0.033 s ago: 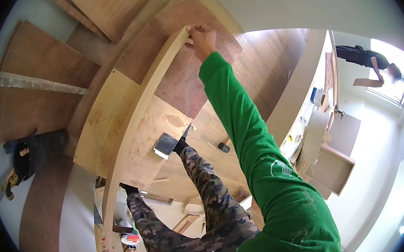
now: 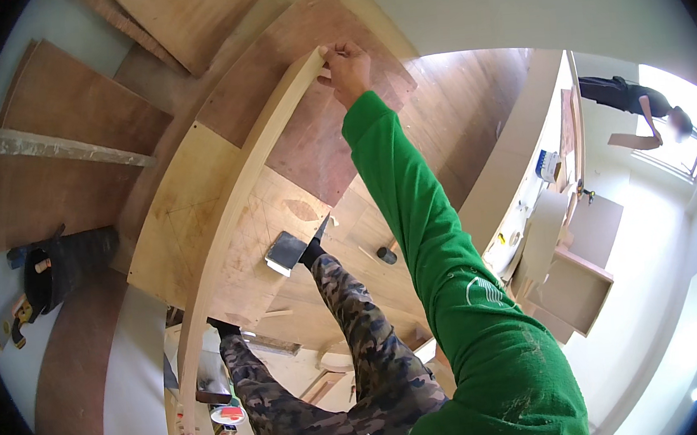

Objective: The person sits on the floor and assembles a curved wooden structure by fitting thin wooden strips into grooves on a larger curved panel. They repeatedly position, press, and adjust the strips to align them with the panel's edges.

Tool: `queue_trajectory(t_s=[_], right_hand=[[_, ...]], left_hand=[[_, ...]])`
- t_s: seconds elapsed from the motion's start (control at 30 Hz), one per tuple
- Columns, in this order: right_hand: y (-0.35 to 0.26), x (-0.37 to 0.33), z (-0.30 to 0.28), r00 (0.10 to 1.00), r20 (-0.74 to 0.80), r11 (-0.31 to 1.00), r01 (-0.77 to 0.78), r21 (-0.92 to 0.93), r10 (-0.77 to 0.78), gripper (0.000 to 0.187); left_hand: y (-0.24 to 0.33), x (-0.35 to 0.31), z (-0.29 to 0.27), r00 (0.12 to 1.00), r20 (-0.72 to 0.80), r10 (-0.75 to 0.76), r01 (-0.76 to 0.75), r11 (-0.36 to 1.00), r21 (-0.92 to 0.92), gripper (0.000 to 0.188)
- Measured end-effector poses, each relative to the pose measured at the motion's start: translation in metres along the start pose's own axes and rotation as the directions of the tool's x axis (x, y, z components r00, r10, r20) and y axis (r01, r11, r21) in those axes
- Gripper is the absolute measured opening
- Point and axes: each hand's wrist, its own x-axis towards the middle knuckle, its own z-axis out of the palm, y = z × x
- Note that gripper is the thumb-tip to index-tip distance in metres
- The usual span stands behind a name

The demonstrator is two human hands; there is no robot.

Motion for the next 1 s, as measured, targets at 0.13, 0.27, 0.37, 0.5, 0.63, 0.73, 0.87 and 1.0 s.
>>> queue_trajectory(t_s=[0.13,0.27,0.37,0.5,0.63,0.73,0.87,1.0], right_hand=[[-0.002,-0.002,-0.004,1.0,0.016,0.999,0.007,-0.039,-0.007,0.014],[0.004,0.003,0.0,0.999,-0.035,1.0,0.003,-0.015,-0.004,0.011],[0.005,0.003,0.002,0.999,-0.037,1.0,0.003,-0.001,-0.003,0.012],[0.005,0.003,0.002,0.999,-0.025,0.999,0.027,0.036,-0.026,0.011],[0.003,0.003,0.0,1.0,-0.012,0.998,0.017,0.054,-0.016,0.011],[0.004,0.007,-0.001,1.0,0.001,0.999,0.003,0.048,-0.003,0.012],[0.005,0.012,-0.005,0.999,-0.004,0.999,-0.044,0.027,0.044,0.014],[0.002,0.017,-0.012,0.996,0.07,0.998,-0.058,-0.034,0.06,0.017]], left_hand=[[0.001,0.001,-0.004,0.993,0.026,0.114,-0.116,0.988,0.102,0.015],[0.005,0.0,0.001,0.95,-0.072,0.304,-0.284,0.937,0.204,0.016],[0.005,-0.001,0.004,0.978,-0.056,0.201,-0.192,0.972,0.136,0.018],[-0.001,0.001,0.007,0.997,-0.019,0.07,-0.069,0.997,0.041,0.018],[-0.013,0.01,0.011,0.969,-0.024,0.247,-0.242,0.961,0.132,0.014],[-0.019,0.006,0.014,1.0,0.011,0.018,-0.018,1.0,-0.01,0.014],[-0.017,0.009,0.018,1.0,0.007,-0.012,0.013,0.997,-0.077,0.017],[-0.011,0.01,0.018,0.997,0.03,0.069,-0.069,0.998,-0.001,0.02]])
